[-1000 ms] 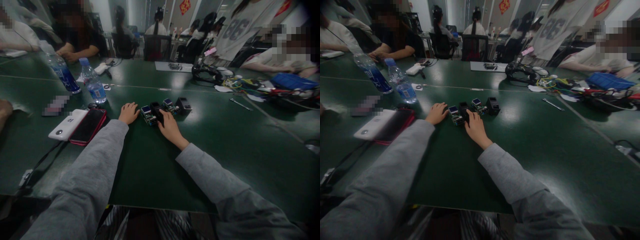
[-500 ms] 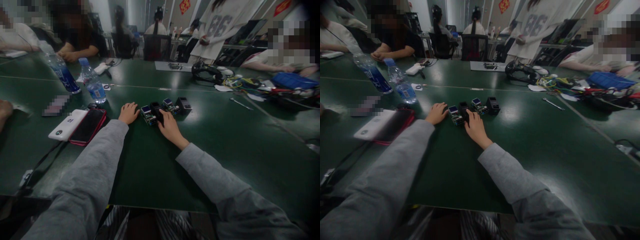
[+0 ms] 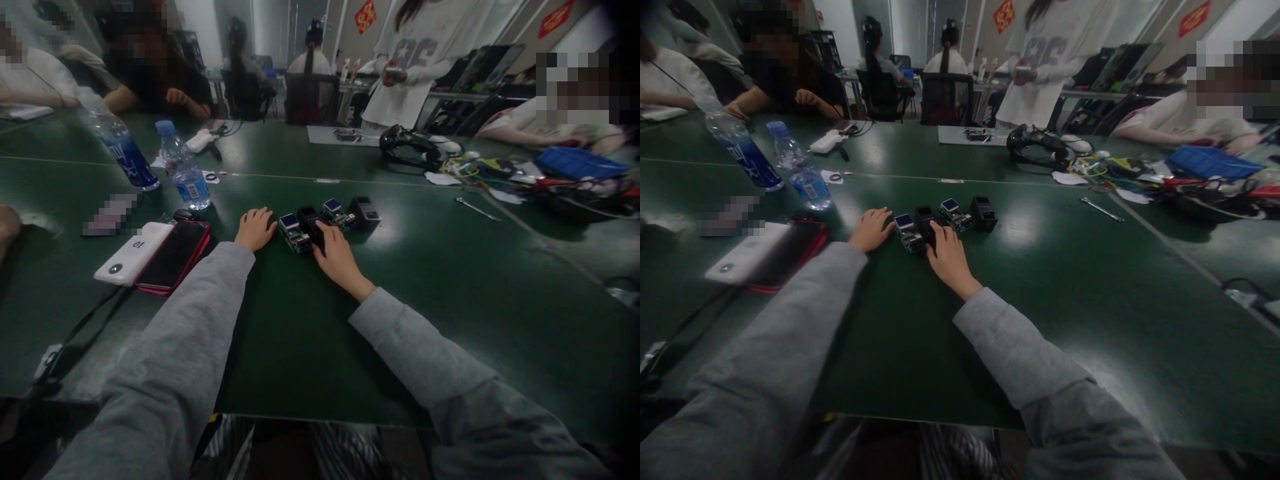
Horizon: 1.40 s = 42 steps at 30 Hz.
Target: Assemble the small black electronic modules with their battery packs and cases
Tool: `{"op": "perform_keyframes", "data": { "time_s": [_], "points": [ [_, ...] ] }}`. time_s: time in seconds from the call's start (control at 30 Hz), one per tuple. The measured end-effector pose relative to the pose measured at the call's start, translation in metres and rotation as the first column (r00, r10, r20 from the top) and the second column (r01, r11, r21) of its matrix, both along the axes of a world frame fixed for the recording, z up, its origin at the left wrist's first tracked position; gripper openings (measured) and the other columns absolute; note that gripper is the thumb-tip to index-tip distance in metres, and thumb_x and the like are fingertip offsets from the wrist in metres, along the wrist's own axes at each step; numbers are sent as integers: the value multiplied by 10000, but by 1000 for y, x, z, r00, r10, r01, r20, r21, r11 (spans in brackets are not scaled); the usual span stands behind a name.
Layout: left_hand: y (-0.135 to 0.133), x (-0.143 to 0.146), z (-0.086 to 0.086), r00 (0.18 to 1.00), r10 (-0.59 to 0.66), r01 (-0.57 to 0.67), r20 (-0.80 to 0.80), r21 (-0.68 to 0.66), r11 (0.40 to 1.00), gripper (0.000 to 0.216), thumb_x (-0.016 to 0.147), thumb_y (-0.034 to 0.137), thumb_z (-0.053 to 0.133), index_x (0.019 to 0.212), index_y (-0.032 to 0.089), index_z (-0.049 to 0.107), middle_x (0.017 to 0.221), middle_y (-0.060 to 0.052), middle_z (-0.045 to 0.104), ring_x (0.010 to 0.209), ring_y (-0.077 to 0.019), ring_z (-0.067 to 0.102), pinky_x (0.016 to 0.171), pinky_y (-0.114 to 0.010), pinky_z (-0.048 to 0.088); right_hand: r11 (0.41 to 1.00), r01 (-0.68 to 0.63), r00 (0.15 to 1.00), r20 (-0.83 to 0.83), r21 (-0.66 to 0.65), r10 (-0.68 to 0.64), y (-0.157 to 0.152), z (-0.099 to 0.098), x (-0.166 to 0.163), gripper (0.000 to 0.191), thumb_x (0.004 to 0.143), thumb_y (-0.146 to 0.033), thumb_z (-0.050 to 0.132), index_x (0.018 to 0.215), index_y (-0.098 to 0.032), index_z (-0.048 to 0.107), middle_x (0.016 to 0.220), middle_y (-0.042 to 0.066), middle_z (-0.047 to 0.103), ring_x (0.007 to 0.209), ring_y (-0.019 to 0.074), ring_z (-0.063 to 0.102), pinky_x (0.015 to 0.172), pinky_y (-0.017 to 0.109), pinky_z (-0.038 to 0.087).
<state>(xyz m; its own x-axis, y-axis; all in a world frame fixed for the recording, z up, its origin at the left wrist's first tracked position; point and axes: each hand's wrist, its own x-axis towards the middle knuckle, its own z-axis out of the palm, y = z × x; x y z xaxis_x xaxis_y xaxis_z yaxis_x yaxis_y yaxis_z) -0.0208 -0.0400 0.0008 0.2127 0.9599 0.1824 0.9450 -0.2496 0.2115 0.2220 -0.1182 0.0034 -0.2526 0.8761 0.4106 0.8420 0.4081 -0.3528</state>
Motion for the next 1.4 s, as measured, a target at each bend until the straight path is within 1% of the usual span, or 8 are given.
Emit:
{"op": "perform_keyframes", "data": {
  "time_s": [0.1,0.27,0.47,0.63,0.73,1.0,1.27,1.4],
  "points": [
    [1,0,-1,1000,-5,5,0,9,1000,551,998,483,339,1457,204,459,1569,-95,401,1427,-300,330,1164,-524,289,1000,-3,1000,3,2,3,0,0,0,566,934,-269,481,1467,-115,368,1300,189,501,1192,334,516,950,524,507],
    [-1,1,1,1000,3,-3,-11,11,1000,527,999,471,353,1452,225,465,1564,-88,412,1417,-297,346,1159,-527,292,1000,-9,1000,-8,10,9,1,-3,1,564,933,-263,476,1473,-153,360,1313,175,497,1219,330,505,954,523,506],
    [0,0,1,1000,3,-3,-11,4,1000,533,1001,484,344,1457,231,457,1566,-85,407,1424,-298,339,1163,-525,293,1000,-8,1000,-10,8,9,2,-4,1,567,935,-273,478,1478,-161,357,1317,174,494,1224,331,502,952,523,508],
    [1,-1,-2,1000,-2,2,-13,6,1000,556,1003,490,328,1467,207,445,1570,-91,400,1426,-301,340,1169,-518,293,1000,-12,1000,-8,4,12,1,-3,1,565,941,-274,482,1477,-139,362,1315,179,494,1226,330,498,962,511,503],
    [1,-1,-3,1000,1,0,-13,10,1000,554,1002,482,336,1464,196,449,1567,-93,405,1424,-303,340,1172,-515,291,1000,-11,1000,-8,1,11,2,-3,2,568,943,-276,482,1484,-155,357,1311,172,494,1214,324,507,957,510,504],
    [2,-2,-3,1000,-7,7,0,3,1000,551,1002,494,334,1466,219,445,1568,-89,403,1430,-299,332,1172,-525,286,1000,-6,1000,-7,4,7,1,-2,1,555,947,-271,486,1472,-133,367,1313,181,497,1222,326,505,970,511,500],
    [-1,0,0,1000,-3,3,-17,16,1000,539,1004,460,347,1455,187,460,1559,-82,419,1412,-303,353,1166,-502,303,999,-27,998,-64,43,30,-2,3,-1,455,926,-276,558,1348,-128,473,1275,178,537,1148,333,558,952,519,516],
    [0,0,-2,1000,-1,2,-12,27,1000,536,1005,468,341,1452,198,463,1556,-82,422,1414,-303,352,1161,-508,309,997,-46,994,-99,56,52,-3,4,-1,449,912,-266,583,1332,-148,479,1263,170,545,1143,331,567,945,516,524]
  ]
}}
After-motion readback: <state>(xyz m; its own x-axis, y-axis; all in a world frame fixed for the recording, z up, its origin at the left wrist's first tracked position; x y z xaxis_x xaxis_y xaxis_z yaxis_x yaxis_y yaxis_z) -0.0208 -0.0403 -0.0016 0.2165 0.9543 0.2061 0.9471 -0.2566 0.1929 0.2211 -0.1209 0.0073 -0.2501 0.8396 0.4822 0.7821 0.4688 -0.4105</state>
